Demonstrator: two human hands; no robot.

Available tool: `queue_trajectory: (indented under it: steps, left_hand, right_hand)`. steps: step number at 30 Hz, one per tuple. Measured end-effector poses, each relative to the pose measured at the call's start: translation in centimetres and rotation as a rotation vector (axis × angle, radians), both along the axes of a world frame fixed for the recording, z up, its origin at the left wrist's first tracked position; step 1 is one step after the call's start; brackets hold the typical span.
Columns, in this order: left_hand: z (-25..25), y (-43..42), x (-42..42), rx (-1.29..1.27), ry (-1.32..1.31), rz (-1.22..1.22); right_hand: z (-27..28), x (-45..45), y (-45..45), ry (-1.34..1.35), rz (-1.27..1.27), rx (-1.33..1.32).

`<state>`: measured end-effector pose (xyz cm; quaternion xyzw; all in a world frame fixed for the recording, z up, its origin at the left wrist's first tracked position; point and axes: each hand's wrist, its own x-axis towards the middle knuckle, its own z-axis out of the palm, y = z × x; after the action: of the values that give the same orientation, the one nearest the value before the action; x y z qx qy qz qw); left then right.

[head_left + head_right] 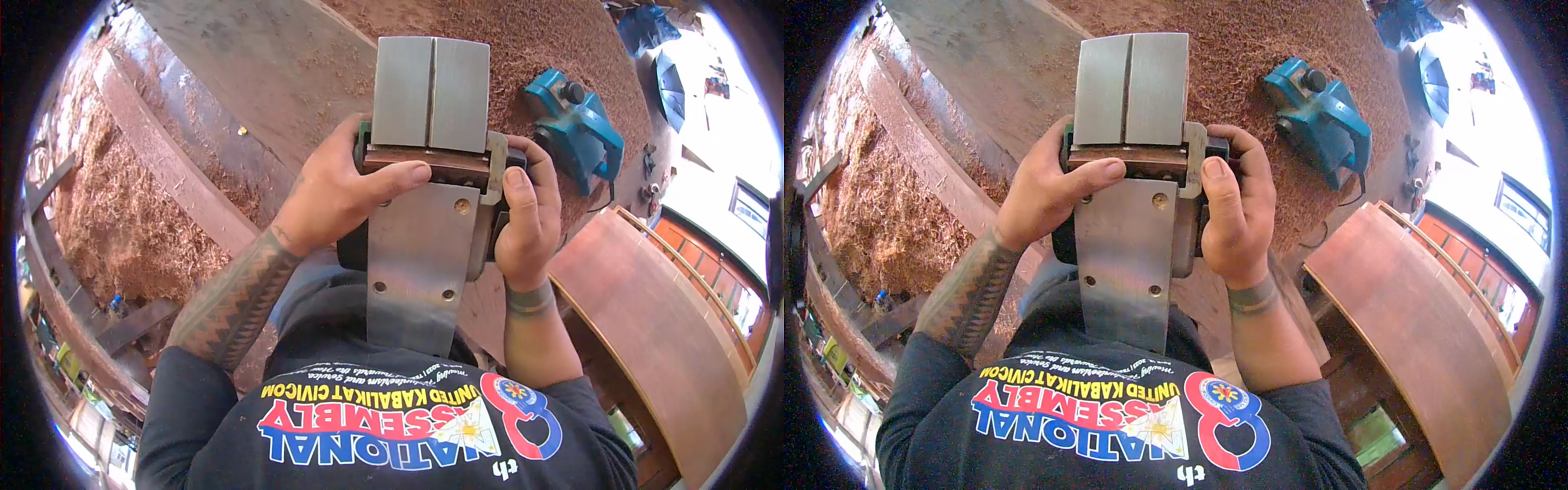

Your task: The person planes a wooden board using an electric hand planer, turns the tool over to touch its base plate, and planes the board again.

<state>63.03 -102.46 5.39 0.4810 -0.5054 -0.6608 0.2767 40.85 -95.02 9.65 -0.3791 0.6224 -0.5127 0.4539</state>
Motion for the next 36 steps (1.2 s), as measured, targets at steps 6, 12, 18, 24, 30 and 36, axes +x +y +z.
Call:
queue_trajectory:
  steps: [6,12,18,24,30,36]
  left_hand:
    - [2.6,-1.1,0.2,0.156,-0.071,-0.098]
    - [1.7,-0.9,0.0,0.129,-0.099,-0.104]
    - [1.2,-0.7,0.2,0.152,-0.024,-0.090]
    - [1.4,-0.8,0.1,0.136,-0.049,-0.104]
    - [1.1,-0.4,-0.1,0.078,-0.017,-0.104]
    - [2.0,-0.4,-0.8,0.142,-0.058,-0.023]
  right_hand:
    - [-0.5,0.0,0.3,-0.020,-0.019,-0.003]
    - [-0.5,-0.2,0.4,0.051,-0.006,-0.018]
    - [-0.8,-0.3,0.6,-0.004,-0.006,-0.024]
    - [-0.8,-0.4,0.7,-0.036,-0.015,-0.003]
    - [-0.5,-0.5,0.6,-0.031,-0.008,-0.020]
    - [-1.2,-0.9,0.7,-0.030,-0.051,-0.024]
